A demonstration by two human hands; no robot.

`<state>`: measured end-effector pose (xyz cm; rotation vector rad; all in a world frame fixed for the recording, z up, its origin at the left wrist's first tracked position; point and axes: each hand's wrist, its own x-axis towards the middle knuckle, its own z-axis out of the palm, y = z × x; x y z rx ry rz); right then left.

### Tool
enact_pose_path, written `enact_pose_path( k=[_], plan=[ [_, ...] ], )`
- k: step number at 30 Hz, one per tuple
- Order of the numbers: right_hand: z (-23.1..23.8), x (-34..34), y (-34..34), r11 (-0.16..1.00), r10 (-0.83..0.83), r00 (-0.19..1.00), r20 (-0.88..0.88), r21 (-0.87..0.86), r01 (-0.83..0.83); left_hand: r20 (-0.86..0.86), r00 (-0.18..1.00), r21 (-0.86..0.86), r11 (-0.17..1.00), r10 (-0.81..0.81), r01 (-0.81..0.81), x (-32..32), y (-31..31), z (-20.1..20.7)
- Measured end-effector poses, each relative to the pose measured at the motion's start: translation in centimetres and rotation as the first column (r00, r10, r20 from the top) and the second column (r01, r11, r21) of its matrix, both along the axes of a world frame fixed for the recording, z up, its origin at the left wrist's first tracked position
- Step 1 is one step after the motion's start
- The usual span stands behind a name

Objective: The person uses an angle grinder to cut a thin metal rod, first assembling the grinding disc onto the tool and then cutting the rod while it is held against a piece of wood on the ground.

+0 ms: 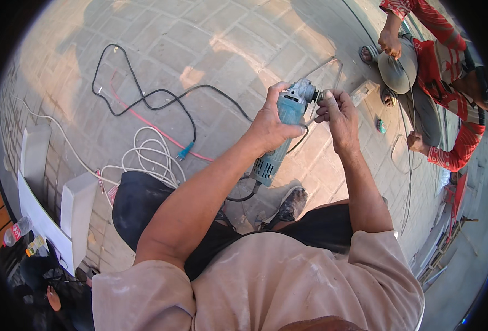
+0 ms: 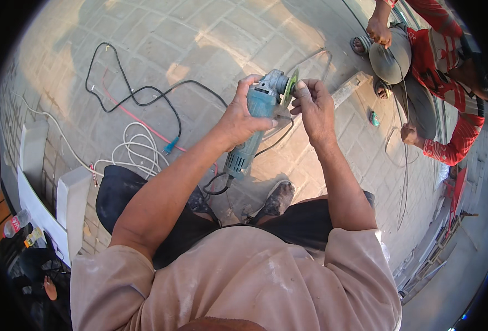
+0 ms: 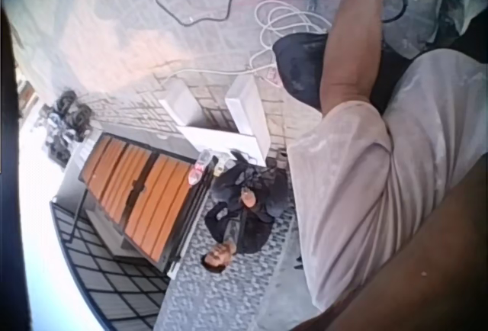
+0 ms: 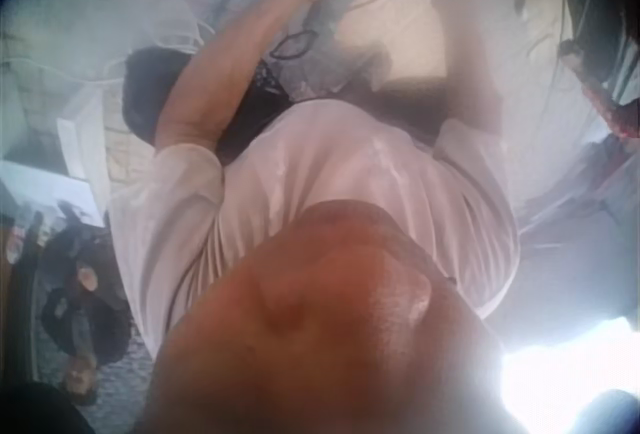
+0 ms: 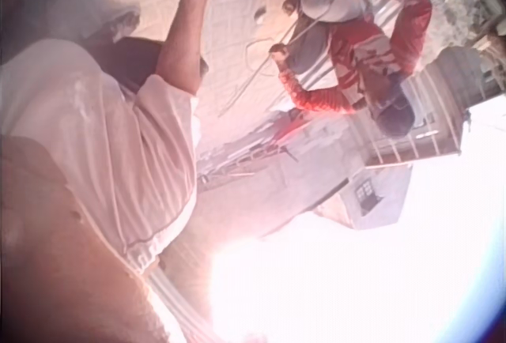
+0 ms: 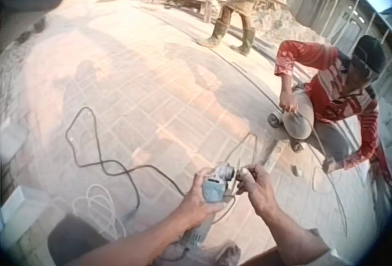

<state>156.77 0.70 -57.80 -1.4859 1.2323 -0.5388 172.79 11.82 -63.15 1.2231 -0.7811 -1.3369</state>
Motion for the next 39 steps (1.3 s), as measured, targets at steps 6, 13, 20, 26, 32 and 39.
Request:
enact_pose_path(
  k=[6,13,20,26,32,39],
  plan=[
    [0.2,0.0,-0.8,0.927,-0.089,0.993,0.076,0.370,0.054,0.082,0.997,0.008,1.000,-0.007,0.007,0.2,0.0,-0.3],
    [-0.5,0.5,0.5,0.999,-0.049,0.992,0.117,0.023,0.046,0.122,0.992,-0.021,0.999,0.042,-0.040,-0.2,-0.2,-0.4],
    [-1.0,0.4,0.5,0.989,-0.136,0.978,0.159,0.082,0.124,0.185,0.983,0.012,1.000,0.018,-0.020,0.0,-0.3,0.5],
    [-0.1,1.1,0.4,0.937,-0.169,0.971,0.172,0.335,0.103,0.350,0.933,-0.031,0.997,0.078,-0.072,0.5,0.0,0.1],
    [-0.5,0.9,0.2,0.950,-0.122,0.992,0.035,0.294,0.107,0.231,0.973,0.039,0.999,-0.008,-0.001,0.7,-0.3,0.6],
    [2.0,0.5,-1.0,0.478,0.312,0.886,-0.342,-0.750,-0.457,-0.336,0.940,0.257,0.956,-0.051,0.144,2.7,0.0,3.8]
  ],
)
